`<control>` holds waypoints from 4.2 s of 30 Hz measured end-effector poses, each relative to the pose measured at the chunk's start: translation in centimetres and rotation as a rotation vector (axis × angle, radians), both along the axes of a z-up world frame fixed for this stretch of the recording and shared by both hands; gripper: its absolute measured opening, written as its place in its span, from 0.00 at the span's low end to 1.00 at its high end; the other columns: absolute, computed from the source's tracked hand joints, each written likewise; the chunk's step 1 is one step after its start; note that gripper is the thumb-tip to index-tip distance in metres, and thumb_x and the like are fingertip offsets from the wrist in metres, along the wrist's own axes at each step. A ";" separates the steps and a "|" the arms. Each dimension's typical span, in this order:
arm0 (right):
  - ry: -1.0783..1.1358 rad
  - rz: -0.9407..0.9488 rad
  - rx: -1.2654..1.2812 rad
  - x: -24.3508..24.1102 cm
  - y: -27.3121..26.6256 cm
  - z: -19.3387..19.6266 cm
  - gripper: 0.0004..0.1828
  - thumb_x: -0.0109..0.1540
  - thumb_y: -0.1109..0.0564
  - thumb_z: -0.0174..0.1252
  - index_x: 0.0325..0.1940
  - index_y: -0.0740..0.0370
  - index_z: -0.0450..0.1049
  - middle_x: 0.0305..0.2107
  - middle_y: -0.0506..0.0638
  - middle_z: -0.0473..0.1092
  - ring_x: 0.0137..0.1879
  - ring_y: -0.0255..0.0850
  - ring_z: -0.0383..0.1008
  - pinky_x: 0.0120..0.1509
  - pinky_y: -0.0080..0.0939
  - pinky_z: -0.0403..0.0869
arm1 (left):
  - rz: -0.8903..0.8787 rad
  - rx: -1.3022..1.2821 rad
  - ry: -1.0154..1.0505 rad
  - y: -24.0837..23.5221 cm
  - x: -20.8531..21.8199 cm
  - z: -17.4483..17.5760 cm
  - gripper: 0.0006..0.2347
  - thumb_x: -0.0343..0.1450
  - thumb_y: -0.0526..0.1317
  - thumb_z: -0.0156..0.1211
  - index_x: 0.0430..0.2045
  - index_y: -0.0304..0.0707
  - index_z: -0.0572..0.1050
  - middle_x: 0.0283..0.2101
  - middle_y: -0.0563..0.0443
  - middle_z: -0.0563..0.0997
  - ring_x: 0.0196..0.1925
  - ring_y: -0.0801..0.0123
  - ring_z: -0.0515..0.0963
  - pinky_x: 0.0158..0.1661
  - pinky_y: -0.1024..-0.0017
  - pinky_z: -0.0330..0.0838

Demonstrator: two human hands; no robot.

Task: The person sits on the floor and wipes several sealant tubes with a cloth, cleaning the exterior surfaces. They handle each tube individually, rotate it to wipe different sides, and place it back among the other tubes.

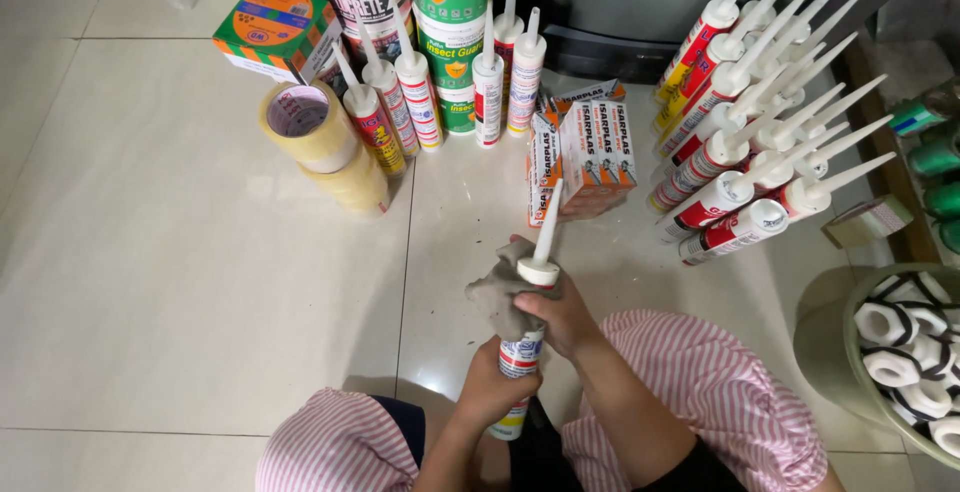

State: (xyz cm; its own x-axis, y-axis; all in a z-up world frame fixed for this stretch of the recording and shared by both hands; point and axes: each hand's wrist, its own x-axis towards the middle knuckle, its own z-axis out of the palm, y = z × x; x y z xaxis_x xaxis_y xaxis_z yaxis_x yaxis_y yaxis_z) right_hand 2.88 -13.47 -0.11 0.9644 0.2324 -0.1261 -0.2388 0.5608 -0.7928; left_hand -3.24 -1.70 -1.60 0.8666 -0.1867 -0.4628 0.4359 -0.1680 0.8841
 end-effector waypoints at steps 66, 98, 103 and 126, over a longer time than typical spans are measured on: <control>0.027 0.722 -0.869 -2.1 5.0 5.0 0.17 0.41 0.60 0.56 0.32 0.56 0.65 0.25 0.43 0.66 0.32 0.32 0.65 0.37 0.30 0.63 | 0.651 -0.641 -0.308 5.9 3.0 3.0 0.02 0.52 0.32 0.52 0.11 0.34 0.68 0.18 0.49 0.70 0.28 0.63 0.71 0.39 0.67 0.66; 0.070 1.289 -0.125 -3.0 1.2 -3.0 0.30 0.41 0.55 0.66 0.43 0.67 0.67 0.37 0.50 0.69 0.41 0.36 0.69 0.45 0.31 0.70 | 0.213 -1.572 -0.620 8.9 2.8 2.1 0.08 0.51 0.40 0.56 0.18 0.42 0.65 0.15 0.62 0.68 0.18 0.79 0.67 0.29 0.77 0.61; -0.056 1.356 0.116 -4.4 2.0 -9.7 0.46 0.44 0.40 0.65 0.58 0.62 0.56 0.50 0.50 0.62 0.54 0.38 0.63 0.59 0.37 0.64 | 0.182 -1.887 -0.608 8.3 2.6 3.5 0.07 0.50 0.40 0.59 0.13 0.45 0.67 0.13 0.65 0.70 0.15 0.83 0.69 0.24 0.82 0.62; 0.049 0.614 -0.309 -3.2 0.7 6.8 0.15 0.52 0.57 0.52 0.14 0.70 0.69 0.04 0.47 0.53 0.10 0.31 0.47 0.13 0.29 0.50 | 0.701 -1.597 -0.564 8.8 4.2 -2.3 0.11 0.57 0.47 0.54 0.26 0.51 0.62 0.23 0.66 0.70 0.26 0.79 0.72 0.39 0.74 0.67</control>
State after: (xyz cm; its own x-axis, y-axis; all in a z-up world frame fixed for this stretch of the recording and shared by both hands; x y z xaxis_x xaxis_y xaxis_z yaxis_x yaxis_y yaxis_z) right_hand -0.31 -12.79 6.74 0.6612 0.6809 -0.3150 -0.4807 0.0622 -0.8747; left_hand 0.93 7.09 -3.91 0.9413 0.3179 0.1136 -0.3247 0.9447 0.0466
